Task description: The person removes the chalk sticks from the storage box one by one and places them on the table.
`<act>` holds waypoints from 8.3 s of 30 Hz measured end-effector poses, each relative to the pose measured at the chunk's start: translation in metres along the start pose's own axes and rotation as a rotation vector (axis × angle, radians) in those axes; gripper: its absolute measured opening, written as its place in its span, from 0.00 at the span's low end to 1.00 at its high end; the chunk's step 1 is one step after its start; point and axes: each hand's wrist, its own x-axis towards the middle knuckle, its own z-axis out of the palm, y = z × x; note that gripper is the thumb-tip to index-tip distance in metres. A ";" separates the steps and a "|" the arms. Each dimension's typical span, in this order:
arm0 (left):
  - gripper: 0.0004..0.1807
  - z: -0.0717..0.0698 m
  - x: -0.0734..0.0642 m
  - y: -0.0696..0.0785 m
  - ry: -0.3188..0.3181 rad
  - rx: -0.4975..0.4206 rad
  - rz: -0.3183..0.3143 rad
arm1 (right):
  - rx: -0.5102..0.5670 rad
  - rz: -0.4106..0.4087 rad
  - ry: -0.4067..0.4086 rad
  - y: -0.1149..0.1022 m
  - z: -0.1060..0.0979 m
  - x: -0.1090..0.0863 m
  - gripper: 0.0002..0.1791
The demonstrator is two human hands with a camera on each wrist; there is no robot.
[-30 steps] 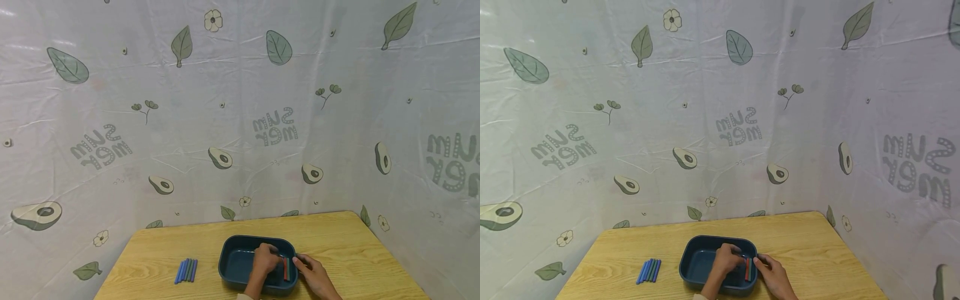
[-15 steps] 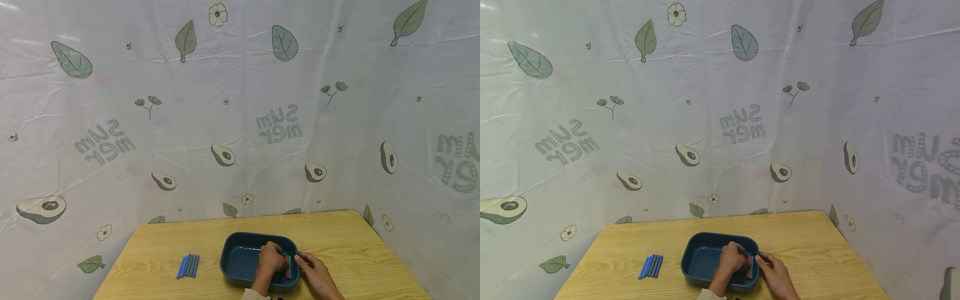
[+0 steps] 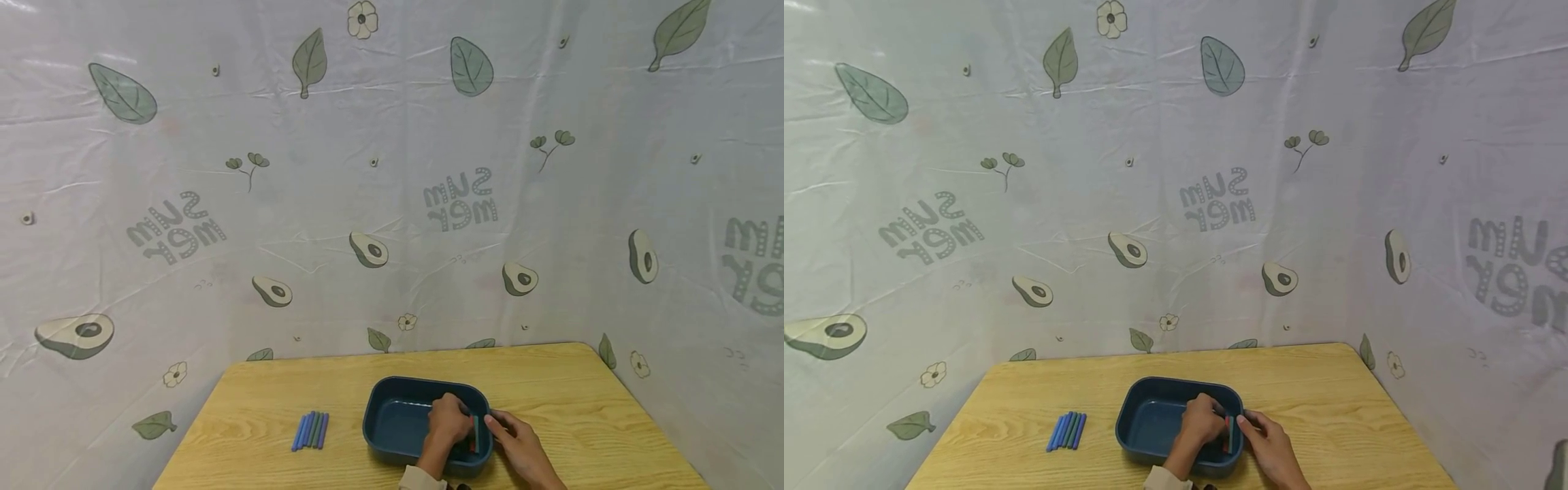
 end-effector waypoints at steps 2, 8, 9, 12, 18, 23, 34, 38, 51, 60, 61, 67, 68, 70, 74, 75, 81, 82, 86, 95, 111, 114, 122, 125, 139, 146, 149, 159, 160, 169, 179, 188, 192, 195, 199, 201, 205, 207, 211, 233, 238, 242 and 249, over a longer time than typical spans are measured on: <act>0.07 0.001 0.000 0.001 0.000 0.004 -0.003 | 0.010 -0.002 -0.006 0.000 -0.001 0.000 0.33; 0.09 0.003 -0.001 0.004 -0.002 0.011 -0.007 | -0.024 0.008 -0.008 -0.001 -0.002 0.001 0.36; 0.09 0.003 -0.001 0.004 -0.004 0.013 -0.004 | -0.025 0.010 -0.007 -0.001 -0.002 0.001 0.36; 0.08 0.003 -0.002 0.004 -0.006 0.009 -0.006 | -0.035 0.012 -0.004 -0.001 -0.002 0.001 0.36; 0.05 0.000 -0.001 0.000 -0.011 -0.017 -0.003 | -0.060 0.025 -0.006 -0.002 -0.003 0.000 0.38; 0.04 -0.005 0.000 -0.004 0.011 -0.040 0.021 | -0.061 0.031 -0.007 -0.002 -0.003 0.000 0.36; 0.10 -0.028 -0.004 -0.011 0.063 -0.124 0.051 | -0.047 0.026 -0.006 -0.002 -0.002 0.001 0.38; 0.09 -0.039 -0.007 -0.012 0.068 -0.146 0.060 | -0.042 0.023 -0.010 -0.002 -0.001 0.001 0.39; 0.12 -0.072 -0.009 -0.023 0.084 -0.242 0.065 | -0.046 0.003 -0.015 -0.002 -0.002 0.001 0.39; 0.16 -0.097 -0.014 -0.035 0.037 -0.421 0.048 | -0.070 0.004 -0.019 -0.001 -0.001 0.000 0.39; 0.16 -0.100 -0.014 -0.036 0.037 -0.437 0.053 | -0.072 0.008 -0.019 0.000 -0.001 0.000 0.39; 0.17 -0.120 -0.017 -0.047 0.081 -0.466 0.080 | -0.047 0.025 -0.028 -0.001 -0.001 0.001 0.41; 0.17 -0.124 -0.017 -0.049 0.087 -0.464 0.079 | -0.041 0.023 -0.030 -0.001 -0.001 0.001 0.41; 0.17 -0.131 -0.018 -0.053 0.093 -0.459 0.073 | -0.038 0.028 -0.029 -0.001 -0.002 0.002 0.42; 0.17 -0.142 -0.019 -0.060 0.099 -0.446 0.071 | -0.050 0.026 -0.031 0.000 -0.003 0.002 0.42; 0.17 -0.145 -0.019 -0.062 0.099 -0.449 0.067 | -0.062 0.028 -0.029 0.001 -0.003 0.002 0.42; 0.20 -0.160 -0.024 -0.073 0.123 -0.431 0.037 | -0.049 0.024 -0.028 0.002 -0.003 0.003 0.40; 0.20 -0.162 -0.024 -0.075 0.128 -0.426 0.030 | -0.036 0.022 -0.030 0.002 -0.002 0.003 0.39; 0.21 -0.168 -0.024 -0.086 0.130 -0.453 -0.001 | -0.044 0.024 -0.030 0.002 -0.003 0.003 0.39; 0.22 -0.183 -0.028 -0.115 0.160 -0.450 -0.033 | -0.054 0.030 -0.031 -0.001 -0.004 0.002 0.40; 0.22 -0.208 -0.029 -0.175 0.163 -0.410 -0.136 | -0.033 0.052 -0.051 0.000 -0.006 0.002 0.42; 0.22 -0.216 -0.030 -0.185 0.176 -0.415 -0.159 | -0.045 0.047 -0.064 -0.001 -0.007 0.002 0.42; 0.23 -0.233 -0.033 -0.210 0.218 -0.366 -0.212 | -0.059 0.051 -0.073 0.000 -0.007 0.002 0.42; 0.23 -0.237 -0.033 -0.219 0.217 -0.346 -0.232 | -0.063 0.051 -0.072 -0.002 -0.007 0.001 0.43; 0.23 -0.236 -0.033 -0.232 0.227 -0.215 -0.216 | -0.056 0.037 -0.061 -0.004 -0.006 0.000 0.41; 0.22 -0.234 -0.033 -0.235 0.232 -0.110 -0.215 | -0.041 0.036 -0.065 -0.001 -0.006 0.003 0.40; 0.23 -0.234 -0.033 -0.234 0.226 -0.108 -0.224 | -0.042 0.041 -0.066 -0.001 -0.006 0.003 0.41; 0.24 -0.235 -0.032 -0.235 0.223 -0.139 -0.240 | -0.067 0.040 -0.064 -0.002 -0.006 0.003 0.42; 0.24 -0.235 -0.032 -0.235 0.226 -0.140 -0.239 | -0.064 0.040 -0.065 -0.002 -0.006 0.002 0.42; 0.24 -0.235 -0.036 -0.218 0.246 -0.166 -0.207 | -0.039 0.032 -0.079 -0.002 -0.006 0.001 0.41; 0.21 -0.224 -0.036 -0.191 0.246 -0.210 -0.120 | -0.041 0.038 -0.079 -0.001 -0.006 0.001 0.42; 0.20 -0.203 -0.028 -0.158 0.229 -0.260 -0.044 | -0.049 0.024 -0.059 -0.001 -0.004 0.002 0.40; 0.20 -0.194 -0.025 -0.139 0.200 -0.302 -0.001 | -0.041 0.018 -0.039 -0.001 -0.004 0.003 0.39; 0.20 -0.188 -0.024 -0.126 0.192 -0.332 0.020 | -0.050 0.014 -0.034 -0.001 -0.004 0.004 0.38; 0.19 -0.177 -0.020 -0.110 0.187 -0.355 0.049 | -0.065 0.018 -0.045 -0.001 -0.005 0.004 0.40; 0.19 -0.171 -0.019 -0.103 0.175 -0.371 0.063 | -0.062 0.025 -0.051 0.000 -0.006 0.004 0.41; 0.18 -0.160 -0.017 -0.091 0.161 -0.381 0.098 | -0.074 0.032 -0.059 0.000 -0.006 0.003 0.41; 0.18 -0.154 -0.015 -0.085 0.159 -0.367 0.122 | -0.081 0.032 -0.062 0.000 -0.006 0.004 0.41; 0.16 -0.142 -0.015 -0.073 0.145 -0.349 0.156 | -0.061 0.037 -0.063 0.000 -0.006 0.004 0.40; 0.16 -0.071 -0.021 -0.030 0.055 -0.339 0.175 | 0.009 0.016 -0.018 0.001 -0.003 0.002 0.37; 0.16 -0.058 -0.022 -0.026 0.035 -0.366 0.169 | 0.016 0.020 -0.020 0.000 -0.002 0.001 0.38; 0.16 -0.049 -0.021 -0.022 0.019 -0.375 0.139 | 0.032 0.028 -0.034 0.001 -0.003 0.002 0.39; 0.15 -0.036 -0.018 -0.014 0.004 -0.349 0.114 | 0.056 0.029 -0.053 0.003 -0.004 0.001 0.37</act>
